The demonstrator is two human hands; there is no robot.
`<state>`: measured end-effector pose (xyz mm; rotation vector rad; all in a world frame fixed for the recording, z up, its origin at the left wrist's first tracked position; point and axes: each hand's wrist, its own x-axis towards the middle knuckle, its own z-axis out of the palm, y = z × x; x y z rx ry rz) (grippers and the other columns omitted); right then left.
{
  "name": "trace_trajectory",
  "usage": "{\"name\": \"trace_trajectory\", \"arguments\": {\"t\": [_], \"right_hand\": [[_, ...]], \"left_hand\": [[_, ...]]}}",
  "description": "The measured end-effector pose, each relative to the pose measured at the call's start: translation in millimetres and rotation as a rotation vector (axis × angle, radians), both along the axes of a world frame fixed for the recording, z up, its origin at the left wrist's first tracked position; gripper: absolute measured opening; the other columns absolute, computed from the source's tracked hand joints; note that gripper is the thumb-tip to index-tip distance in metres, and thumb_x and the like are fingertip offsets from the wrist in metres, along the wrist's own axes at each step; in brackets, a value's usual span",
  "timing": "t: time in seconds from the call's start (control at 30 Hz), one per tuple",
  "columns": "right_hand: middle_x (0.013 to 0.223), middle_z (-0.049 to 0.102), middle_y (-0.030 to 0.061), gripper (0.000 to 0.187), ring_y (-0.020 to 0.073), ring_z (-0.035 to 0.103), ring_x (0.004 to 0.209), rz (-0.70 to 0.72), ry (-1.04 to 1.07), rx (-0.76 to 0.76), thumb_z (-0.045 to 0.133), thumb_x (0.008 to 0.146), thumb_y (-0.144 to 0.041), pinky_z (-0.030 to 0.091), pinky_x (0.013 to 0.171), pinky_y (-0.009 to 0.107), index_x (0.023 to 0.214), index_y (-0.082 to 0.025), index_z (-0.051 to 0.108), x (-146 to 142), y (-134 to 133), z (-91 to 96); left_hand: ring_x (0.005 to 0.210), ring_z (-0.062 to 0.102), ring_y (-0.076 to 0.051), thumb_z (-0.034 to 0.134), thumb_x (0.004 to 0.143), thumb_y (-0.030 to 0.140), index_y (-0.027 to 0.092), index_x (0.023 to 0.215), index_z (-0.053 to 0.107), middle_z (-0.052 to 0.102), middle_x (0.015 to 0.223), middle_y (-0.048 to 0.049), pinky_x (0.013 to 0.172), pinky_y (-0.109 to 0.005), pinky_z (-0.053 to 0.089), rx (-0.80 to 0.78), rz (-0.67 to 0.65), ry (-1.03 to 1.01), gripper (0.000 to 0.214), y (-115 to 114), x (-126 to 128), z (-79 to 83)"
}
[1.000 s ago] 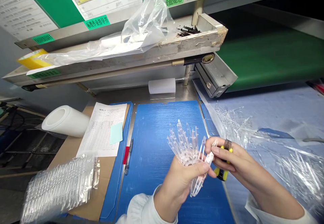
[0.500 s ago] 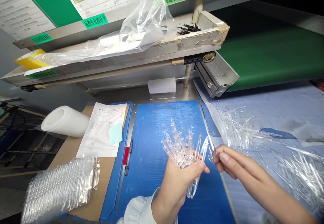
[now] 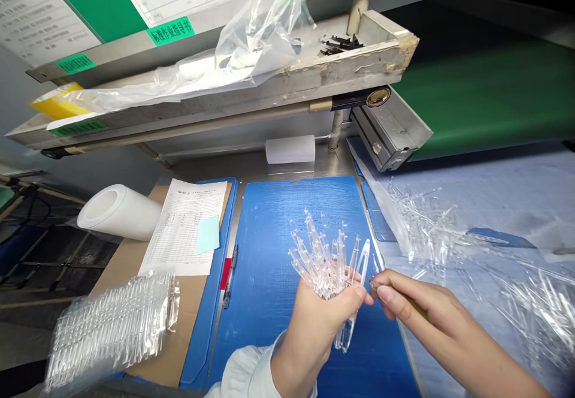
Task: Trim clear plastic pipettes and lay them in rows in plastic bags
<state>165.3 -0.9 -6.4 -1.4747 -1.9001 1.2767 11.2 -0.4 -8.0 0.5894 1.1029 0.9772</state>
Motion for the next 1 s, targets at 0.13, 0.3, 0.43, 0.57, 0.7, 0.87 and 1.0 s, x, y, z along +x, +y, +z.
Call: {"name": "trace_trajectory", "arguments": {"t": [0.13,0.3,0.43,0.57,0.7,0.87,1.0], "right_hand": [[0.060,0.053,-0.0029,0.031,0.0111,0.053,0.055,0.033,-0.022,0.044,0.035,0.091,-0.038,0.040,0.053,0.022,0.070,-0.022,0.051,-0.6,-1.1,6.4],[0.058,0.052,-0.0032,0.034,0.0106,0.051,0.052,0.019,-0.021,0.076,0.033,0.091,-0.039,0.040,0.050,0.022,0.068,-0.022,0.050,-0.9,-2.0,10.2],[0.058,0.051,-0.0035,0.033,0.0104,0.051,0.052,0.043,-0.044,0.073,0.033,0.092,-0.038,0.040,0.051,0.022,0.068,-0.022,0.050,-0.7,-2.8,9.1],[0.057,0.050,-0.0036,0.034,0.0099,0.051,0.052,0.047,-0.045,0.085,0.032,0.092,-0.038,0.039,0.050,0.022,0.067,-0.021,0.049,-2.3,-1.9,8.8],[0.057,0.052,-0.0037,0.034,0.0097,0.052,0.052,0.046,-0.038,0.099,0.033,0.092,-0.038,0.040,0.050,0.022,0.068,-0.021,0.050,-1.9,0.5,9.6],[0.058,0.054,-0.0035,0.034,0.0100,0.053,0.053,0.030,-0.022,0.097,0.036,0.091,-0.038,0.041,0.050,0.021,0.068,-0.022,0.053,-0.2,1.6,6.0],[0.065,0.060,-0.0031,0.026,0.0109,0.056,0.058,-0.044,-0.030,0.153,0.043,0.089,-0.037,0.042,0.053,0.021,0.074,-0.023,0.059,-3.7,-3.7,-1.6]], "left_hand": [[0.049,0.047,-0.007,0.069,0.066,0.021,0.013,0.075,0.061,0.062,0.056,0.0004,0.047,-0.019,0.035,0.011,-0.002,0.003,0.015,-1.2,-0.9,0.0],[0.053,0.052,-0.009,0.068,0.068,0.021,0.013,0.079,0.061,0.063,0.058,0.0004,0.048,-0.018,0.038,0.025,-0.023,0.019,0.015,-2.9,-2.7,0.1],[0.052,0.051,-0.008,0.067,0.070,0.020,0.013,0.080,0.061,0.064,0.060,0.0009,0.050,-0.019,0.038,0.058,-0.041,0.044,0.013,-3.7,-4.3,0.3],[0.050,0.048,-0.007,0.066,0.072,0.019,0.015,0.078,0.061,0.063,0.061,0.0017,0.051,-0.019,0.038,0.087,-0.069,0.075,0.009,-3.6,-5.0,0.4],[0.050,0.047,-0.007,0.065,0.073,0.019,0.015,0.078,0.061,0.063,0.062,0.0014,0.051,-0.020,0.038,0.089,-0.075,0.095,0.007,-4.2,-5.2,-0.8],[0.057,0.051,-0.009,0.064,0.075,0.022,0.015,0.073,0.061,0.062,0.066,-0.0005,0.055,-0.020,0.041,0.132,-0.115,0.139,0.008,-3.0,-7.2,1.4],[0.056,0.052,-0.009,0.063,0.075,0.026,0.014,0.064,0.061,0.062,0.064,-0.0013,0.056,-0.021,0.043,0.166,-0.126,0.225,0.016,-2.3,-8.0,4.0]]}}
